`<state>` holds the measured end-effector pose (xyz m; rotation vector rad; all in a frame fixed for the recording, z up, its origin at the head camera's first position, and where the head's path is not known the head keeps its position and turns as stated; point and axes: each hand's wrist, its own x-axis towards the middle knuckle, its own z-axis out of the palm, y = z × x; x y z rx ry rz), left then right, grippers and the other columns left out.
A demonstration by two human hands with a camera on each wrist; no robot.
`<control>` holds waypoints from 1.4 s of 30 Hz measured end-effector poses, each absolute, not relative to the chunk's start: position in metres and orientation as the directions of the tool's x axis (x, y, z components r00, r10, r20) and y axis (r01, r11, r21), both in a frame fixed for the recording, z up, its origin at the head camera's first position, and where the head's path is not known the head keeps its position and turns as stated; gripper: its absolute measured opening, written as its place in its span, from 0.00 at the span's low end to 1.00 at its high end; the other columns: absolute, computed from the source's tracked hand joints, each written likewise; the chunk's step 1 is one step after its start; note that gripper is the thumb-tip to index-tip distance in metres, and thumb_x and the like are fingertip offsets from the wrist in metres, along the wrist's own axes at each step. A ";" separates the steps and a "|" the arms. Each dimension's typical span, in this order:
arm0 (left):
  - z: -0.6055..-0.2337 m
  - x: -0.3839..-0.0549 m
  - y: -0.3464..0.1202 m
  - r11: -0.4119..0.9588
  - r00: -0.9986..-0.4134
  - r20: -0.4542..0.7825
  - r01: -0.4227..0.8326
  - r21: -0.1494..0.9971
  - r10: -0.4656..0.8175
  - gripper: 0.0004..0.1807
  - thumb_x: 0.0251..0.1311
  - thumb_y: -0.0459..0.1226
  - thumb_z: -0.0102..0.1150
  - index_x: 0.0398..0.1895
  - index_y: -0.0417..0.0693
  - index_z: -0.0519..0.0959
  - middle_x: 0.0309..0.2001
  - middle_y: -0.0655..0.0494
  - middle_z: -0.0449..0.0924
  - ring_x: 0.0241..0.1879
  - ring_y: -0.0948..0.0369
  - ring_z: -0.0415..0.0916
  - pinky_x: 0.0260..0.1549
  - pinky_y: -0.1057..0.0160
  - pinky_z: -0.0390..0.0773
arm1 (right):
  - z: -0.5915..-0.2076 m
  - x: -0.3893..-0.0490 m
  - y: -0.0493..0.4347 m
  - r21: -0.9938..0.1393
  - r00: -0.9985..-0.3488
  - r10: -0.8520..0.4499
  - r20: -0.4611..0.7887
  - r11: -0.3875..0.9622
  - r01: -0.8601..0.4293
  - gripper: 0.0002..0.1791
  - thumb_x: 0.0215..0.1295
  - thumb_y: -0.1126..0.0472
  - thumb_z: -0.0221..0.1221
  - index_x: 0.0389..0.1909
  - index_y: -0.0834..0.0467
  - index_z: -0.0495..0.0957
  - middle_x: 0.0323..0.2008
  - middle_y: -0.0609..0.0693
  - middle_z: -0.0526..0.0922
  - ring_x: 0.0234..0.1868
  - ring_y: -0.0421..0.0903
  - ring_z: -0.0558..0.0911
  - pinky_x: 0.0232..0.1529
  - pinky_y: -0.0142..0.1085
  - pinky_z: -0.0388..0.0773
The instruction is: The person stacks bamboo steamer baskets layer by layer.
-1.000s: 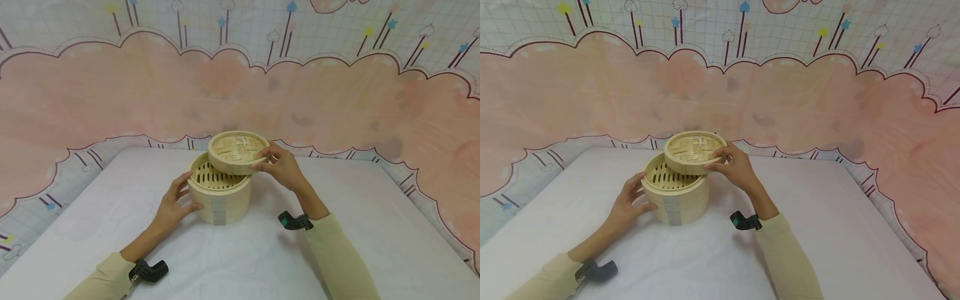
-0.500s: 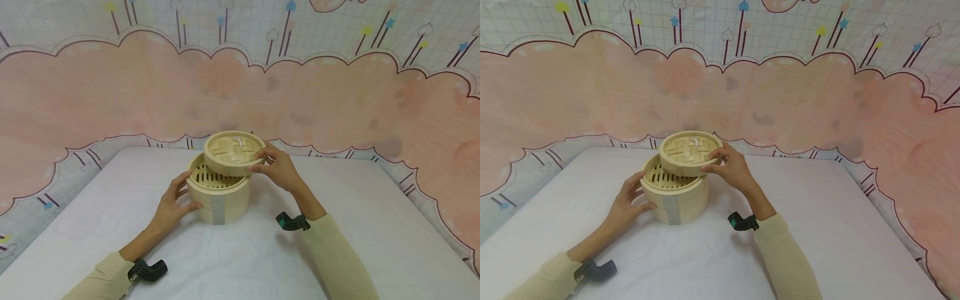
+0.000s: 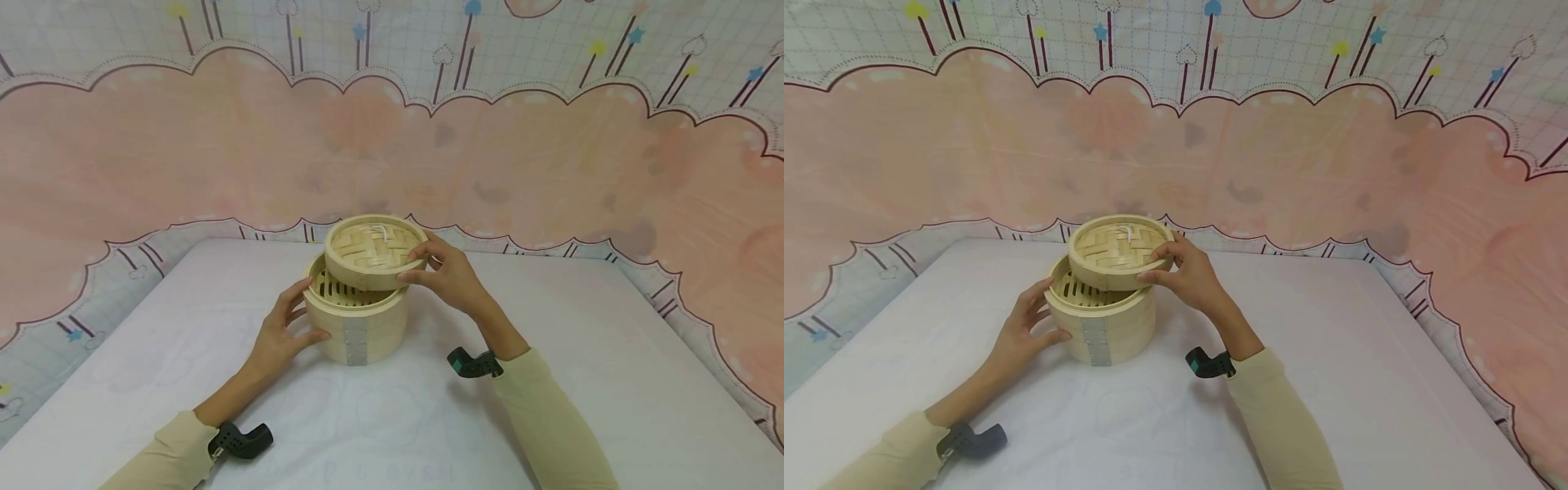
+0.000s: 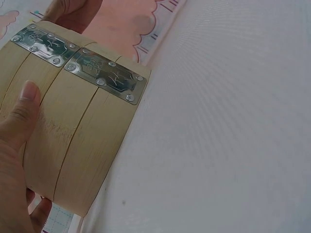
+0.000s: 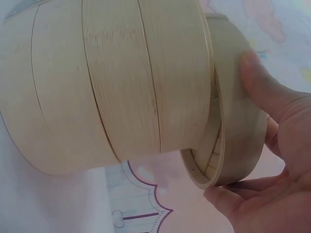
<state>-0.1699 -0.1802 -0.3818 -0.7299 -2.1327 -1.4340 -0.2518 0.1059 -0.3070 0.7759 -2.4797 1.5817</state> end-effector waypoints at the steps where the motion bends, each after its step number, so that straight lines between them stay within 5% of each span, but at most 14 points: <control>1: -0.382 -0.170 -0.180 0.315 -0.751 0.639 0.655 0.687 0.168 0.51 0.36 0.16 0.70 0.68 0.35 0.57 0.67 0.34 0.58 0.63 0.67 0.61 0.57 0.70 0.70 | -0.307 -0.252 0.105 -0.819 -0.864 -0.364 0.349 0.329 -0.469 0.16 0.50 0.58 0.73 0.34 0.58 0.77 0.72 0.52 0.55 0.71 0.47 0.55 0.67 0.40 0.62; 42: -0.380 -0.177 -0.183 0.316 -0.764 0.623 0.640 0.701 0.167 0.53 0.37 0.16 0.70 0.70 0.37 0.55 0.69 0.36 0.55 0.63 0.71 0.59 0.57 0.70 0.70 | -0.305 -0.251 0.093 -0.814 -0.831 -0.429 0.354 0.297 -0.499 0.15 0.50 0.60 0.72 0.34 0.60 0.77 0.69 0.54 0.63 0.72 0.45 0.51 0.66 0.38 0.64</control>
